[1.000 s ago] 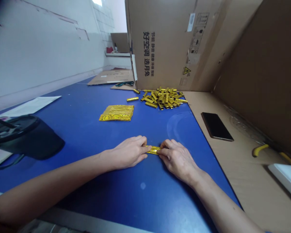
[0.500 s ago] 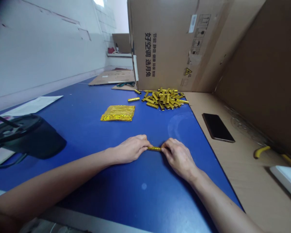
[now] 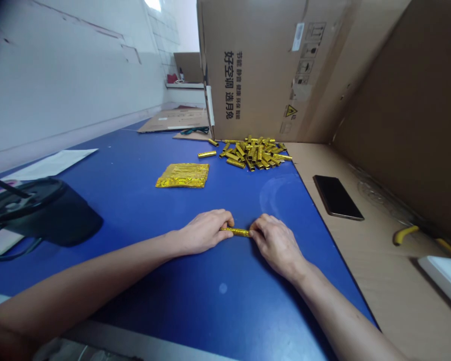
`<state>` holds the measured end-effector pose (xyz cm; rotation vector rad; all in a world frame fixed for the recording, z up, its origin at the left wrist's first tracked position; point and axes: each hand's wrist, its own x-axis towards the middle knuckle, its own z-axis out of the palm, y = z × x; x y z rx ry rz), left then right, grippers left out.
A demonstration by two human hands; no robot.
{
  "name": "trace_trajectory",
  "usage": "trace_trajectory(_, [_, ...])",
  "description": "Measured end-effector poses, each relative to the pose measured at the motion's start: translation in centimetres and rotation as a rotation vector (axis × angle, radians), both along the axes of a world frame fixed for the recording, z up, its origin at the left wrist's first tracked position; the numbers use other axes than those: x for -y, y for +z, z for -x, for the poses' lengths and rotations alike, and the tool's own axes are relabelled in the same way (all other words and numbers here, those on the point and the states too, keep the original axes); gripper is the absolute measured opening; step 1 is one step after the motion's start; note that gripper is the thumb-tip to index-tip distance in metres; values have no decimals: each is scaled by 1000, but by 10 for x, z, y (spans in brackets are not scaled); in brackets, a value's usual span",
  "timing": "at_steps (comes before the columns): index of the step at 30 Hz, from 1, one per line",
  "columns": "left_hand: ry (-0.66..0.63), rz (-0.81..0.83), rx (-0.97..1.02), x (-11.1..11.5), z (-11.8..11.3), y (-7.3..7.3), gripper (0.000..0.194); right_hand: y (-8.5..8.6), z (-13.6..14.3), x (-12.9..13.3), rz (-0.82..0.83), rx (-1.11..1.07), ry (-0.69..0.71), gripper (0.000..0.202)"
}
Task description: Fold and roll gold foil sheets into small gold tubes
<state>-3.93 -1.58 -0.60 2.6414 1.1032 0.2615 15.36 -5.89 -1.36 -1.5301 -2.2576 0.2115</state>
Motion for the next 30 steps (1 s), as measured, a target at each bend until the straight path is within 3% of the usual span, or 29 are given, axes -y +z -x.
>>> trace_trajectory(4, [8, 0, 16, 2, 0, 2, 17, 1, 0, 2, -16, 8, 29, 13])
trace_trajectory(12, [-117, -26, 24, -2, 5, 0, 27, 5, 2, 11, -68, 121, 119, 16])
trace_trajectory(18, [-111, -269, -76, 16, 0, -1, 23, 9, -2, 9, -94, 208, 133, 21])
trace_trajectory(23, [-266, -418, -37, 31, -6, -6, 28, 8, -11, 5, -95, 241, 93, 23])
trace_trajectory(30, [-411, -294, -36, 31, -6, -5, 33, 10, -14, 7, -101, 267, 105, 25])
